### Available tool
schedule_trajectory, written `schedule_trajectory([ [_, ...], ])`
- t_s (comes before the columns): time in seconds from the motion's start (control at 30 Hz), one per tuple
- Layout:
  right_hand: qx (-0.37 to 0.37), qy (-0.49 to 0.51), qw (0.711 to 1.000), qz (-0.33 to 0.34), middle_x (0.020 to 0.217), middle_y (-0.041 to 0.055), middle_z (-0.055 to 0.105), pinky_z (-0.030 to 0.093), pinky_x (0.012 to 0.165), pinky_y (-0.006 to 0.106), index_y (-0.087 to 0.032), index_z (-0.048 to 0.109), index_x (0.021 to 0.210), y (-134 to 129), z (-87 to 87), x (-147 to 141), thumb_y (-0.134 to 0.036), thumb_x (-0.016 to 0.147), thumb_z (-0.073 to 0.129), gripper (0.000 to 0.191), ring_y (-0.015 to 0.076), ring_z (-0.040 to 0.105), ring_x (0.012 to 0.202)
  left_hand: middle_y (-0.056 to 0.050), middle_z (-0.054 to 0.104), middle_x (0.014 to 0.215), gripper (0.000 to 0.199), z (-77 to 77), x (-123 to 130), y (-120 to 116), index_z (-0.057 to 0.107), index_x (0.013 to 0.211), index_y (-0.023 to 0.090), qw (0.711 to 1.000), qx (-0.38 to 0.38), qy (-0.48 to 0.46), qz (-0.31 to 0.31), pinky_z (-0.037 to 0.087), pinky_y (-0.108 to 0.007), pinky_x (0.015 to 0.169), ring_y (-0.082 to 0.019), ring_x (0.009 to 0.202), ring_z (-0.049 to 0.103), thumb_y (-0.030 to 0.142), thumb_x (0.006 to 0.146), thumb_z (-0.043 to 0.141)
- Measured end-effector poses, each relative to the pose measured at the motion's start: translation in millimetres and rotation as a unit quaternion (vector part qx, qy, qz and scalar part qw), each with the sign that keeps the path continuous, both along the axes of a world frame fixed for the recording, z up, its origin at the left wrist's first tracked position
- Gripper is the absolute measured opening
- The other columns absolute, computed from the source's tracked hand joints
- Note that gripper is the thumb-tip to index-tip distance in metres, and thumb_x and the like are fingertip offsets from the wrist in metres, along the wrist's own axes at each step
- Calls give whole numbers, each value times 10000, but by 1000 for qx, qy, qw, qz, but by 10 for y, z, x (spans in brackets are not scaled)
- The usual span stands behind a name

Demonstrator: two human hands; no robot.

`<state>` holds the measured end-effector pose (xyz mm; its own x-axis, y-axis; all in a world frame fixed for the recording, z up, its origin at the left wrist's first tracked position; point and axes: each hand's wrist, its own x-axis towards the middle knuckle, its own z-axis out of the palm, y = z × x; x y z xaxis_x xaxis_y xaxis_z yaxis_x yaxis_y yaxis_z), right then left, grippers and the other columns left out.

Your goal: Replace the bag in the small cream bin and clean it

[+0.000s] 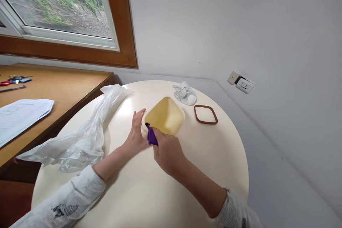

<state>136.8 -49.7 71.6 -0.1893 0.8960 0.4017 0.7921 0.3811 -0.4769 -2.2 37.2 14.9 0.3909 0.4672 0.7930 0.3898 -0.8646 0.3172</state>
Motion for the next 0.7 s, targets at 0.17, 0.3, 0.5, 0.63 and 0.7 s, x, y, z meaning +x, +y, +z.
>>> schedule_trajectory([
  [0.17,-97,99,990,25,869,51,658,454,637,249,-179,504,1091,70,94,-203,-169,847,362,282,160,594,725,-220,249,1362,995,-56,-20,45,-23,1407,203,998,26,-12,55,199,-632,1015,-362,1294,239,330,696,662],
  [0.3,-163,57,982,81,684,13,581,363,528,232,-180,517,863,39,259,-111,-198,878,317,201,124,482,574,-204,267,1335,1020,-27,-96,102,29,1394,216,999,-3,-7,36,359,-557,948,-355,1252,297,383,643,698],
  [0.5,-266,-109,945,153,659,-4,562,321,506,230,-189,468,713,-41,649,185,-178,851,354,179,107,436,552,-197,294,1302,1120,4,-84,152,41,1393,224,1000,26,1,12,373,-545,932,-359,1224,319,472,559,745],
  [0.63,-271,-197,925,179,802,30,635,395,610,271,-193,531,797,149,599,175,-175,842,353,185,155,541,682,-198,291,1305,1114,-6,-66,154,34,1394,242,999,40,8,-3,328,-575,954,-367,1227,320,472,568,745],
  [0.7,-308,-211,914,156,797,34,650,411,570,262,-202,564,876,319,448,115,-215,840,376,192,167,569,678,-190,290,1308,1096,-12,-64,148,36,1392,264,999,49,16,-6,305,-589,965,-365,1221,331,464,577,742],
])
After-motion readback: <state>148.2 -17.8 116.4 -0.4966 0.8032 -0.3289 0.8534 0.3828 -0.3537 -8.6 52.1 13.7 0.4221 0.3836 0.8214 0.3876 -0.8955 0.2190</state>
